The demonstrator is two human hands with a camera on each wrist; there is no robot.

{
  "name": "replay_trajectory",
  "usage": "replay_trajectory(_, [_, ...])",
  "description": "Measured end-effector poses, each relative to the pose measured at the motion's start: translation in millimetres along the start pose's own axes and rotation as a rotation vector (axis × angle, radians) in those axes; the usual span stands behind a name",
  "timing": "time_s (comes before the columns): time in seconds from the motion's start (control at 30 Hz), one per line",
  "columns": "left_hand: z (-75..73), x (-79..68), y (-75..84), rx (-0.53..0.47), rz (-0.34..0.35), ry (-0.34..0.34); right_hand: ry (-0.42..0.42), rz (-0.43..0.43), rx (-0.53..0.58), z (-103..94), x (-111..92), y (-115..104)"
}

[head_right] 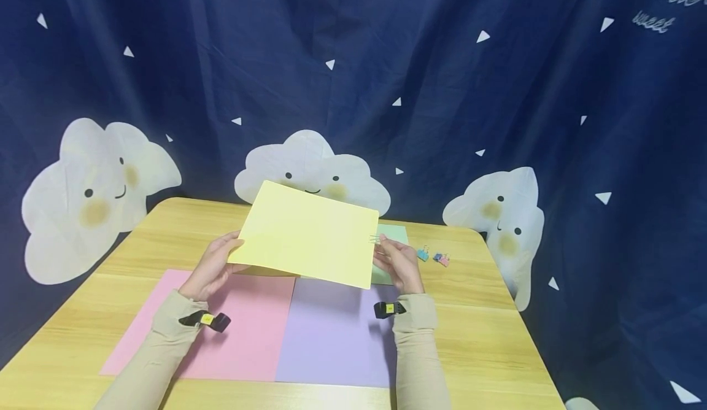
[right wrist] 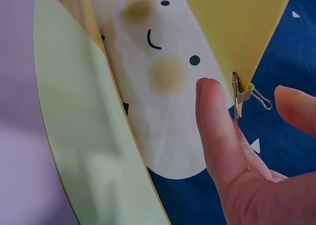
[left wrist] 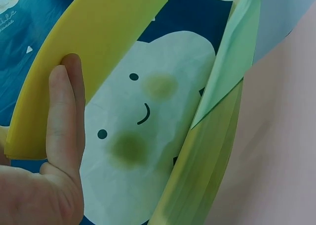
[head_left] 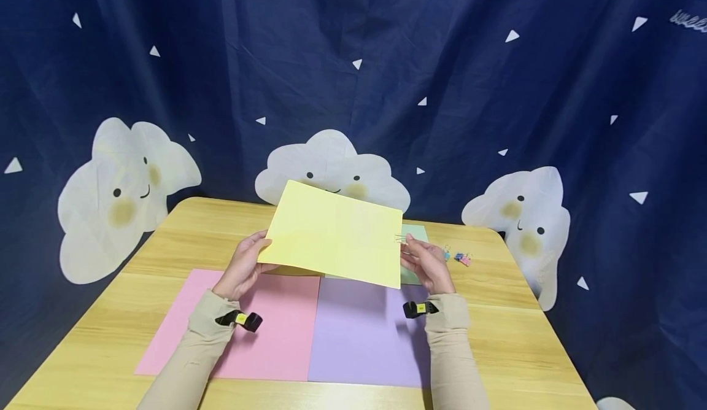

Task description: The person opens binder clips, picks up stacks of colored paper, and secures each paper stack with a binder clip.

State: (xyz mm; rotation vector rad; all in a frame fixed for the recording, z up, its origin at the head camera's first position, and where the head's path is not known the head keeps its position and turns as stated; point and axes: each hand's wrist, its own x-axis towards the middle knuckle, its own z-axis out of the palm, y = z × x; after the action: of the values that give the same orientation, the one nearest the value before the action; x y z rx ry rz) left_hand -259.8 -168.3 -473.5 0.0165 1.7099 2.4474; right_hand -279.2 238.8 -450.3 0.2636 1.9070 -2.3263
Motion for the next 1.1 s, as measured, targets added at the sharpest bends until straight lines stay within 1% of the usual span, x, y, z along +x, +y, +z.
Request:
replay_trajectory(0.13, [-1.0, 0.0, -0.2, 0.003, 0.005, -0.002, -0.043, -0.001, -0.002, 0.3, 0.0, 2.4])
replay_trajectory(0.37, [-0.3, 0.3, -0.2, 0.002, 0.009, 0.02, -0.162, 0.011, 0.022, 4.2, 0.8, 6.1])
replay_trajectory(0.53, [-0.2, 0.6, -0.2, -0.005, 0.012, 0.027, -0.218, 0.021, 0.011, 6.7, -1.4, 6.3])
replay_trajectory(0.63, [-0.6, 0.4, -0.3, -0.007, 0.013, 0.019, -0.241, 0.024, 0.003, 8.7, -2.6, 6.1])
replay_trajectory(1.0, [-0.5, -0.3, 0.7, -0.009, 0.012, 0.016, -0.201, 0.039, 0.027, 14.1, -2.1, 6.1])
replay_trajectory(1.1, [0.1, -0.4, 0.7, -0.007, 0.017, 0.016, -0.177, 0.043, 0.024, 14.8, -1.8, 6.2])
